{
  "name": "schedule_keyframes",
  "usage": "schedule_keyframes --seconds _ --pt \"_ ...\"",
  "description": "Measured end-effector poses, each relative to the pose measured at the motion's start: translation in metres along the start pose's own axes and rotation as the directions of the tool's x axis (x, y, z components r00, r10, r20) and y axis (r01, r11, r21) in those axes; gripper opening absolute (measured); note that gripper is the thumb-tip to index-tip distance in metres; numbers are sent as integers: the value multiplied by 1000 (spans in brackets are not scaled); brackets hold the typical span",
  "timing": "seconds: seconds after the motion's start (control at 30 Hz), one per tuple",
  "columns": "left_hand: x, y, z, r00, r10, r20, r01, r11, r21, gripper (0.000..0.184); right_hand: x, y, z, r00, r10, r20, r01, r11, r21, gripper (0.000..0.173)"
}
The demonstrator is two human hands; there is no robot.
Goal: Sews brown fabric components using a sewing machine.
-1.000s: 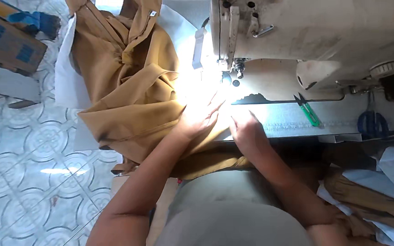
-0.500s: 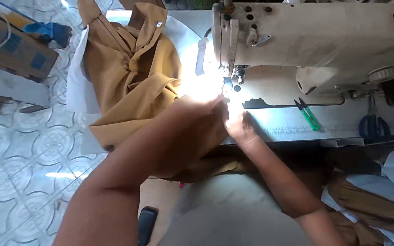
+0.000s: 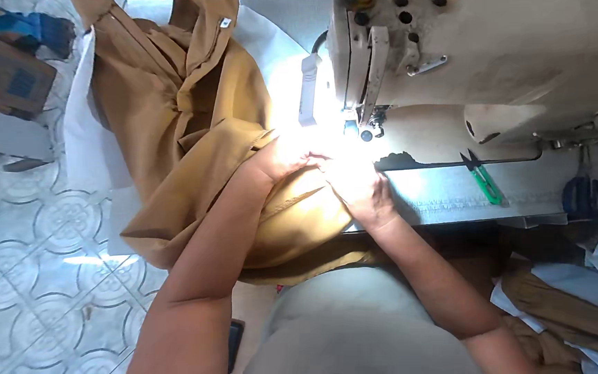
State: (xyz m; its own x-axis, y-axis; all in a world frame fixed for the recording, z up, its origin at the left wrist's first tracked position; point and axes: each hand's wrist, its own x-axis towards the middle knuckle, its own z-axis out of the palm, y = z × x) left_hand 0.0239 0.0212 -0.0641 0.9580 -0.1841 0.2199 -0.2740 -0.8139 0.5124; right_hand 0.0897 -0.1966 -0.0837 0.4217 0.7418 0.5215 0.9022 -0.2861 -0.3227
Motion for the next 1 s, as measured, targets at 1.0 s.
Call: schedule_keyframes --seconds 1.0 --pt "3 11 -4 976 -215 29 207 963 175 37 -13 -7 -30 959 128 253 -100 988 -121 26"
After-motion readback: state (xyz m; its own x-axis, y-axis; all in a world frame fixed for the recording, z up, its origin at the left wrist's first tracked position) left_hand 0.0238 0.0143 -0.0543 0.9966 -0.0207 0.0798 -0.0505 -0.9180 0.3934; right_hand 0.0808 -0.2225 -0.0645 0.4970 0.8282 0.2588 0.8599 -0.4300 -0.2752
